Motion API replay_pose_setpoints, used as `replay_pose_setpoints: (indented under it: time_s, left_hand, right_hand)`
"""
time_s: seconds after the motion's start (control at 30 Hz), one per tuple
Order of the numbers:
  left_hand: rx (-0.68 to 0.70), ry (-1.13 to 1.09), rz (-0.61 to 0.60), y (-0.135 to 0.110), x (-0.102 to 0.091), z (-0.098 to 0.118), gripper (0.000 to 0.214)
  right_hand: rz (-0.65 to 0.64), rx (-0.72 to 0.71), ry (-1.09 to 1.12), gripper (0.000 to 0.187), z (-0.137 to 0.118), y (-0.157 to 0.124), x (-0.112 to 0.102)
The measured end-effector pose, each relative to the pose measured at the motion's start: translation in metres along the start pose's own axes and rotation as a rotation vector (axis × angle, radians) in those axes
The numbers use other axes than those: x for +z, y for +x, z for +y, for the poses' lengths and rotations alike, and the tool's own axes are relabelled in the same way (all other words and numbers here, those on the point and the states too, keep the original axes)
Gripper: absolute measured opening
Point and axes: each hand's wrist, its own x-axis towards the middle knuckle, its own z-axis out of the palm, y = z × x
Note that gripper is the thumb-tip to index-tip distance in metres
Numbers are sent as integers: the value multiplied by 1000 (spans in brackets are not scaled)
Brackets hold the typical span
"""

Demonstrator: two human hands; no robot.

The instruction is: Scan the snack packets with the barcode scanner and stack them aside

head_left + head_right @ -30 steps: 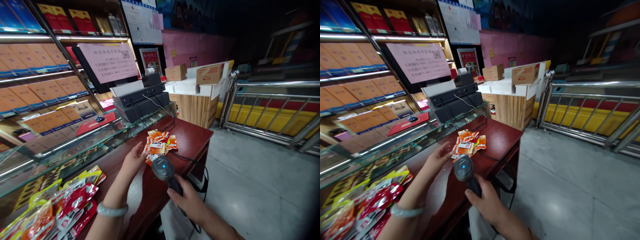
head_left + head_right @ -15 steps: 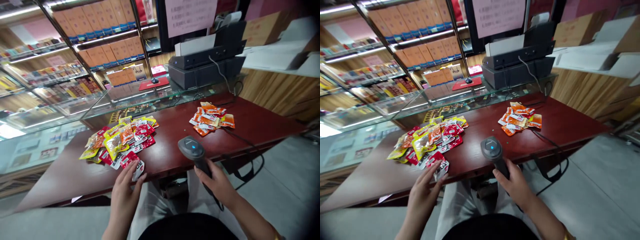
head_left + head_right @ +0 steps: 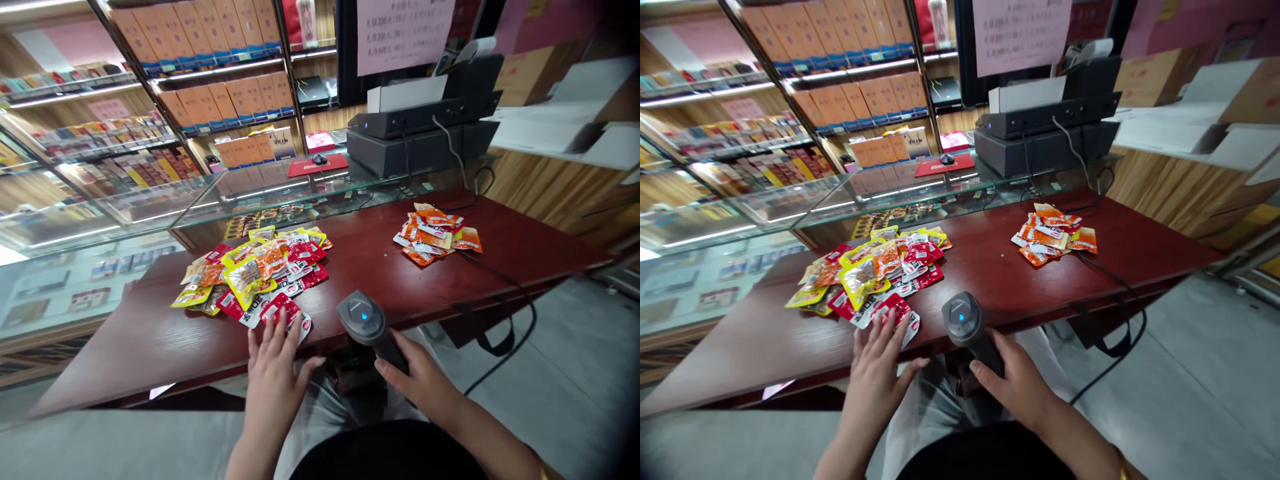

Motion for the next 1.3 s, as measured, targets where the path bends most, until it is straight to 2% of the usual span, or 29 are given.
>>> replay_pose_setpoints:
  time_s: [0.1,0.2,0.33,0.4,0.5,0.63,0.73,0.87,0.97,1.1,1.2,1.3]
  left_hand:
    - [53,-110,-36,4,-1,1,44]
    - [46,-203,-53,5,-11,-3,31]
    - [-15,-215,31,4,-27,-4,21]
    - [-60,-151,109,6,-28,-3,25]
    - [-103,-1,167,11,-20,-4,48]
    - [-87,87,136,19,-9,-11,51]
    - [-135,69,116,23,-7,-13,56]
    - [-268,-162,81,31,-5,-4,56]
    - [-338,-403,64,47,-3,8,53]
    - [-341,-638,7,75,6,22,62]
    - [-328,-702,6,93,16,37,68]
    - [-311,-761,-14,105,24,56,67]
  right_hand:
    - [10,3,-9,61,4,-2,3]
    - [4,1,9,64,5,-4,4]
    - [-27,-7,16,65,-8,-2,4]
    - [-58,-5,3,62,-19,1,4]
    - [-98,-19,26,58,-32,5,6]
    - [-135,-26,49,59,-36,7,8]
    - [-125,-22,46,59,-33,8,6]
    - [-108,-3,55,61,-33,9,1]
    - [-85,17,55,62,-39,11,-7]
    - [-17,-21,80,48,-46,15,-19]
    - [24,-62,120,39,-44,20,-26]
    - [78,-88,168,38,-42,26,-32]
